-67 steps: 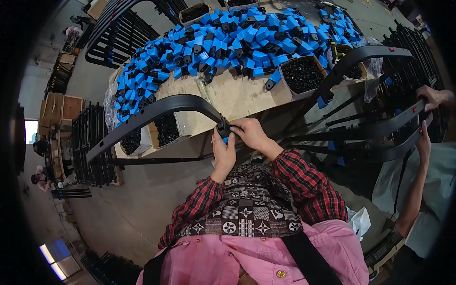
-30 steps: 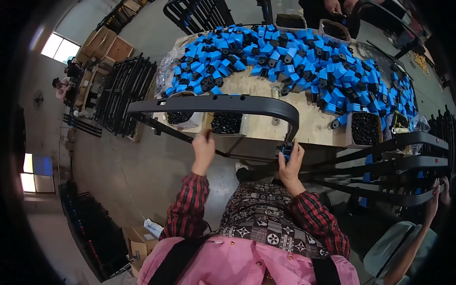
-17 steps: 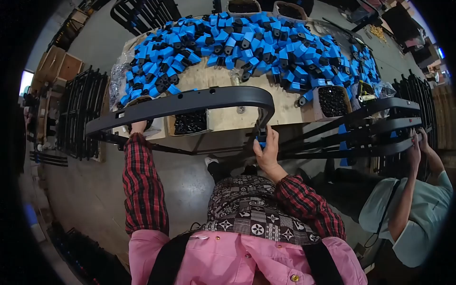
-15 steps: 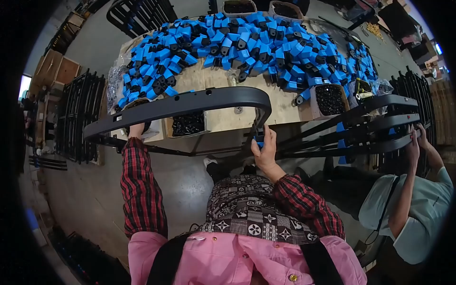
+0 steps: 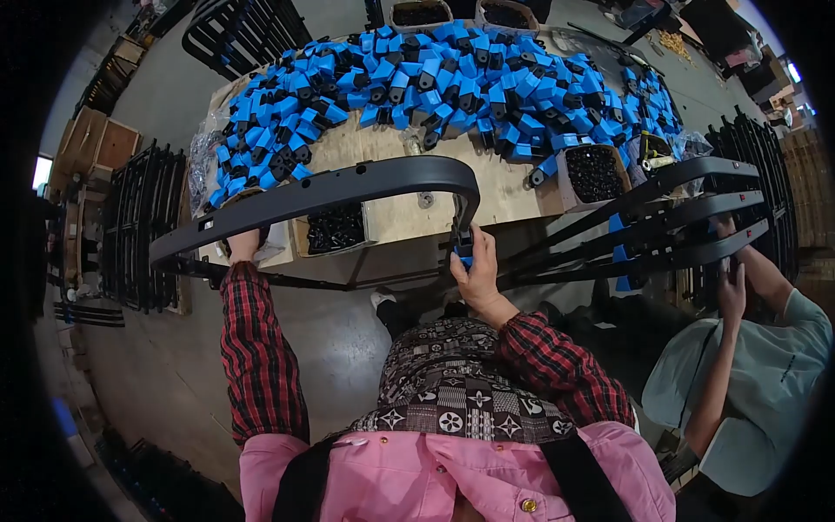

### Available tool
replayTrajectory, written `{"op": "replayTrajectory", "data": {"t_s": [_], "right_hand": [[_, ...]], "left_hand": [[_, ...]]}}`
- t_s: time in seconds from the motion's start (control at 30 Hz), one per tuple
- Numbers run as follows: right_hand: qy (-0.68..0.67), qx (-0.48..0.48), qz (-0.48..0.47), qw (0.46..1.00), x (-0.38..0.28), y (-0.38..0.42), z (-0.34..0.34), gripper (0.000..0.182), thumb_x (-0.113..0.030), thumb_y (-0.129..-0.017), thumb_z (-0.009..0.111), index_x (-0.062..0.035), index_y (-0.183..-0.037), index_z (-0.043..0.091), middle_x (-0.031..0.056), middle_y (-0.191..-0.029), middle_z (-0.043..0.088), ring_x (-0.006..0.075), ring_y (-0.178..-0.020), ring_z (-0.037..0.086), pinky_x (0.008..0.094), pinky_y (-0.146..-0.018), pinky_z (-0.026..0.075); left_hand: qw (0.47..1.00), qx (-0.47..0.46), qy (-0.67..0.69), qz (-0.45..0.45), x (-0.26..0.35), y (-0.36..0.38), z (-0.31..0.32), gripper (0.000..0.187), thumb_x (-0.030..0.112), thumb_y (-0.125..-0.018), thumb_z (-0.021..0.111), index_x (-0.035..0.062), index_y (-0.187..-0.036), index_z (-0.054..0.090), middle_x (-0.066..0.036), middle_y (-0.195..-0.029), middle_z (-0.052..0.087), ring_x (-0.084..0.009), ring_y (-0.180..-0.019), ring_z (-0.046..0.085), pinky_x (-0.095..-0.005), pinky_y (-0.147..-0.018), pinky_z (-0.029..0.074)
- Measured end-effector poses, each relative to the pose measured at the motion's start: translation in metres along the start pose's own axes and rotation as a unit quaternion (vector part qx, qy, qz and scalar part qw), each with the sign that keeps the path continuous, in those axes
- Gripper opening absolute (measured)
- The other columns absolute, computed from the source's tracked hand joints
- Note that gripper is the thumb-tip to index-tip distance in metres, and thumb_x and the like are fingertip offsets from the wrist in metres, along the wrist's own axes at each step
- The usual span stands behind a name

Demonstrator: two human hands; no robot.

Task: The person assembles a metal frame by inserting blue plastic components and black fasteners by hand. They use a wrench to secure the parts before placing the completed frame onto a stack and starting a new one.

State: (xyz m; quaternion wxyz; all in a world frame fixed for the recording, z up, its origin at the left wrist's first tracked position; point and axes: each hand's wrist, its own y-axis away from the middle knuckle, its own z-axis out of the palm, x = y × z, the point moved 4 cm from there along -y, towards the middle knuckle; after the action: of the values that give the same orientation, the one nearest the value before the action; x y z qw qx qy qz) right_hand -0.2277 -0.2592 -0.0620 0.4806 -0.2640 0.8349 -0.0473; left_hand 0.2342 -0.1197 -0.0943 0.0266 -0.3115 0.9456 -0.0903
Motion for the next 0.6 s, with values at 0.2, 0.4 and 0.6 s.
{"op": "replayTrajectory", "data": {"t_s": [0.2,0.4,0.6], "right_hand": [[-0.013,-0.031,0.014,0.999,0.0,-0.001,-0.002,0.058,-0.014,-0.074,0.059,0.0005,-0.125,0.034,0.0185,-0.104,0.042,0.0317,-0.093,0.045,0.0345,-0.08,0.039],[-0.04,-0.11,-0.005,0.993,-0.003,-0.005,-0.014,0.061,-0.011,-0.077,0.058,0.001,-0.128,0.029,0.0161,-0.106,0.04,0.0287,-0.095,0.044,0.032,-0.082,0.038],[-0.056,-0.104,0.002,0.993,0.004,-0.004,-0.011,0.064,-0.016,-0.076,0.061,0.0004,-0.129,0.029,0.0179,-0.106,0.04,0.031,-0.095,0.046,0.0348,-0.081,0.04]], "left_hand": [[0.686,0.022,0.724,-0.072,0.169,0.071,-0.068,0.014,0.011,-0.081,0.059,0.0007,-0.09,0.062,-0.005,-0.082,0.064,-0.0094,-0.067,0.054,-0.0231,-0.062,0.045],[0.83,-0.061,0.554,-0.006,0.33,0.118,-0.077,0.023,0.007,-0.08,0.055,-0.0009,-0.102,0.058,-0.017,-0.083,0.062,-0.0214,-0.069,0.062,-0.0286,-0.062,0.047],[0.842,-0.085,0.527,0.078,0.345,0.12,-0.083,0.026,0.002,-0.078,0.05,-0.0034,-0.103,0.056,-0.024,-0.086,0.058,-0.0341,-0.078,0.058,-0.0373,-0.066,0.046]]}}
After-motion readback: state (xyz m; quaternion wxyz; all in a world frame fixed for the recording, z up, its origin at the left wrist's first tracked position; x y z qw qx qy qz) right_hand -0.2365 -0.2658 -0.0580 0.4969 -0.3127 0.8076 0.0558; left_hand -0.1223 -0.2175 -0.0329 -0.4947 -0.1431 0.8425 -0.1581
